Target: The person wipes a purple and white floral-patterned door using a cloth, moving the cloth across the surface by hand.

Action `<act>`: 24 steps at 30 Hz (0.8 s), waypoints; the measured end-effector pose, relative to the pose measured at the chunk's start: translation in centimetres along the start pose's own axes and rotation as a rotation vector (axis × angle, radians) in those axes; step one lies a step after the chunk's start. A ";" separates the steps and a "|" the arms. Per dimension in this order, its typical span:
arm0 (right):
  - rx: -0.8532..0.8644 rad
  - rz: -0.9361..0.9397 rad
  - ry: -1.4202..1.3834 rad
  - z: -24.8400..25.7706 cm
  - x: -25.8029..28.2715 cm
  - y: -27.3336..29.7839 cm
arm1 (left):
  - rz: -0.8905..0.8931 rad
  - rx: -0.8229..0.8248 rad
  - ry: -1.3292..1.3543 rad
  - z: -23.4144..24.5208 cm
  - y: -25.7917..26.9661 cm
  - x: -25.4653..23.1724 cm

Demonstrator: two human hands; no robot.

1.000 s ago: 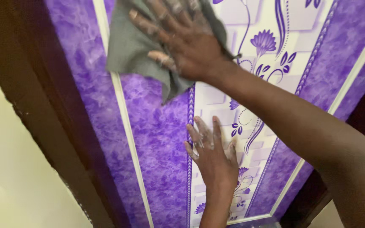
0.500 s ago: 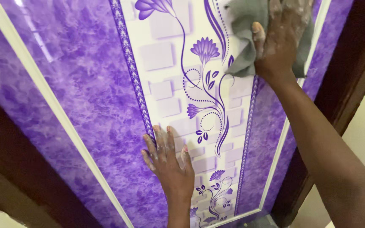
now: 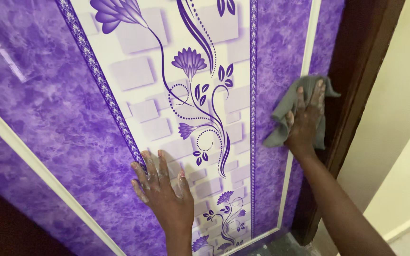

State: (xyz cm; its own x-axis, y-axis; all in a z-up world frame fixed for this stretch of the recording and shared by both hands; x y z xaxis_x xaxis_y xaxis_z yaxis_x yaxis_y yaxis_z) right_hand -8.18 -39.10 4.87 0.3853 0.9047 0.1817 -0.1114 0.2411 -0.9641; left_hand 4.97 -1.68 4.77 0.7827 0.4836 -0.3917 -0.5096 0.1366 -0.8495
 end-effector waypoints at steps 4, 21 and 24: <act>0.047 -0.044 -0.008 -3.2 -2.6 10.4 | -0.002 -0.005 -0.010 0.2 0.0 0.1; 0.029 0.047 -0.017 -5.2 -4.5 21.4 | 0.008 -0.007 -0.037 -0.9 0.1 0.1; 0.039 0.038 -0.007 -4.9 -3.8 20.6 | 0.018 0.011 -0.033 -0.9 0.0 0.1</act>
State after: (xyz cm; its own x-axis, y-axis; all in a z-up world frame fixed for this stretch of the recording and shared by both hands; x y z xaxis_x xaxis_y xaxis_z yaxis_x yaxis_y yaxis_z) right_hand -7.48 -39.27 -16.64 0.3734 0.9161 0.1462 -0.1614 0.2194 -0.9622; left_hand 5.39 -2.41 4.35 0.7615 0.5144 -0.3944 -0.5271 0.1373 -0.8386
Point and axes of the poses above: each hand's wrist, its own y-axis away from the middle knuckle, its own z-axis out of the back of the hand, x = y × z, the point moved 7 cm from there along -y, towards the middle knuckle, and after that the axes turned 2 degrees about y, right-handed, at the moved point
